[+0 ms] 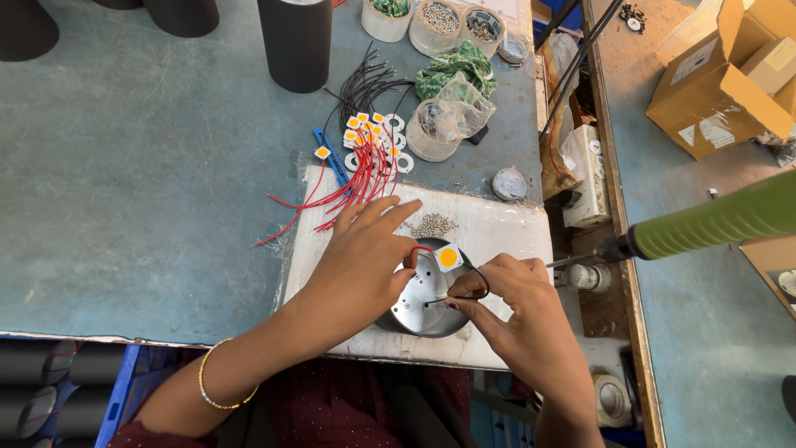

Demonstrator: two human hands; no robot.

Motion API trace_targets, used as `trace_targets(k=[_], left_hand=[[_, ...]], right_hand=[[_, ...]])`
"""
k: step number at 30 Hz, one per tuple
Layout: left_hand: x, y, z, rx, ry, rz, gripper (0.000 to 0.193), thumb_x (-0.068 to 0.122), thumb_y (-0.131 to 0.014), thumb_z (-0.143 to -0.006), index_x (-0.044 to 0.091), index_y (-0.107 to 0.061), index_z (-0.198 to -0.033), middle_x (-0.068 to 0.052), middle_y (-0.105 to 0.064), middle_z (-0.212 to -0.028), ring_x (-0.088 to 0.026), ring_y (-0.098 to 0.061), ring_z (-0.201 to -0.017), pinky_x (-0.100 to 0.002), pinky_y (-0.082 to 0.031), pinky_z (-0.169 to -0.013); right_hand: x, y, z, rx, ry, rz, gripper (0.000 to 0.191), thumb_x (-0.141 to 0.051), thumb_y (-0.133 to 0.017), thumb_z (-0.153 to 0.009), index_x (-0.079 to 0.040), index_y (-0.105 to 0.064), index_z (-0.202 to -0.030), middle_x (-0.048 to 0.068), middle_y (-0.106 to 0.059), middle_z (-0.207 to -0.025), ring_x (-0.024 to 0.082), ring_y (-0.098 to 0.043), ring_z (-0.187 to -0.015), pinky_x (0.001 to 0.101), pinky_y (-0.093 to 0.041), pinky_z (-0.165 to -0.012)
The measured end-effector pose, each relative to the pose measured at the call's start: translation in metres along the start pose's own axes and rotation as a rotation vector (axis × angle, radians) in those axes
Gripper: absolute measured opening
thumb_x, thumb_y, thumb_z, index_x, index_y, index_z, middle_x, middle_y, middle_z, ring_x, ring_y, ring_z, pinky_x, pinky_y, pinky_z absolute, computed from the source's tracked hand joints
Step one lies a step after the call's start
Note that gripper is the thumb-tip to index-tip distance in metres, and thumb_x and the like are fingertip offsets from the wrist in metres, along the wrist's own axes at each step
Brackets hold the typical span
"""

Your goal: The person assembles LED light fixtures by inserting red and black wires into a metal base inside a black cylindrical housing, then securing the wires with screws using a green electric screwdriver. The person repeats this process for multiple units, placing finished assemblies into a blue bin.

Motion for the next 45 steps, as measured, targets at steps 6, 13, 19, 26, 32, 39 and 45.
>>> trace_targets(k=[6, 13, 19, 26, 32, 39, 45], left_hand=[[0.002, -0.010, -0.003, -0.034, -0.040, -0.091, 0.009, 0.006, -0.072, -0.071, 0.004, -0.074, -0.079, -0.018, -0.065, -0.128, -0.036, -0.055, -0.121, -0.051, -0.042, -0.096], [0.000, -0.038, -0.012, -0.240, 0.022, -0.274, 0.016, 0.001, -0.069, -0.065, 0.005, -0.072, -0.080, -0.013, -0.064, -0.097, -0.034, -0.059, -0.098, -0.049, -0.044, -0.075], [0.005, -0.025, -0.006, -0.225, -0.039, -0.139, 0.020, 0.018, -0.073, -0.078, 0.004, -0.069, -0.090, -0.013, -0.063, -0.098, -0.034, -0.059, -0.096, -0.049, -0.045, -0.074], [0.006, 0.012, 0.013, -0.275, -0.088, 0.041, 0.050, 0.031, -0.065, -0.095, -0.002, -0.056, -0.132, -0.020, -0.060, -0.124, -0.040, -0.058, -0.111, -0.049, -0.047, -0.092], [-0.006, 0.034, 0.014, -0.243, -0.097, 0.146, 0.036, 0.026, -0.062, -0.098, 0.004, -0.064, -0.126, -0.017, -0.061, -0.138, -0.035, -0.059, -0.124, -0.044, -0.046, -0.101], [-0.009, 0.043, 0.017, -0.195, -0.063, 0.352, 0.019, 0.019, -0.069, -0.091, 0.007, -0.074, -0.105, -0.012, -0.071, -0.128, -0.031, -0.067, -0.115, -0.039, -0.051, -0.098], [-0.024, 0.033, 0.025, -0.071, -0.119, 0.420, 0.015, 0.013, -0.074, -0.085, 0.007, -0.077, -0.098, -0.012, -0.072, -0.120, -0.030, -0.069, -0.112, -0.038, -0.052, -0.096]], right_hand=[[0.002, 0.003, 0.004, -0.002, -0.005, 0.022, 0.010, -0.017, -0.082, -0.076, -0.014, -0.076, -0.083, -0.001, -0.073, -0.080, 0.019, -0.063, -0.077, 0.0350, -0.038, -0.081], [0.003, 0.003, 0.004, -0.045, 0.045, 0.028, 0.011, -0.016, -0.080, -0.077, -0.014, -0.073, -0.085, 0.000, -0.068, -0.077, 0.021, -0.058, -0.077, 0.0358, -0.035, -0.087], [0.003, 0.004, 0.002, -0.106, 0.013, 0.042, 0.009, -0.016, -0.079, -0.078, -0.013, -0.073, -0.084, 0.003, -0.067, -0.075, 0.023, -0.058, -0.077, 0.0366, -0.035, -0.087], [0.005, 0.003, -0.004, -0.138, 0.052, 0.069, 0.012, -0.014, -0.076, -0.078, -0.011, -0.075, -0.089, 0.004, -0.071, -0.081, 0.024, -0.065, -0.081, 0.0400, -0.035, -0.088], [0.002, -0.002, -0.003, -0.140, 0.064, 0.127, 0.012, -0.019, -0.079, -0.077, -0.012, -0.075, -0.085, 0.003, -0.072, -0.076, 0.024, -0.064, -0.079, 0.0426, -0.035, -0.095], [-0.005, -0.007, -0.002, -0.139, 0.104, 0.184, 0.006, -0.015, -0.074, -0.079, -0.013, -0.075, -0.085, 0.000, -0.074, -0.079, 0.019, -0.069, -0.080, 0.0458, -0.033, -0.109], [0.021, -0.023, 0.004, -0.197, 0.178, 0.207, 0.006, -0.018, -0.072, -0.081, -0.014, -0.076, -0.085, -0.003, -0.077, -0.077, 0.016, -0.071, -0.078, 0.0455, -0.034, -0.115]])
Point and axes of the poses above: each hand's wrist, its own z-axis away from the middle knuckle, its own y-axis out of the back of the hand, x = y × z, the point moved 5 cm from there along -z, towards the middle knuckle
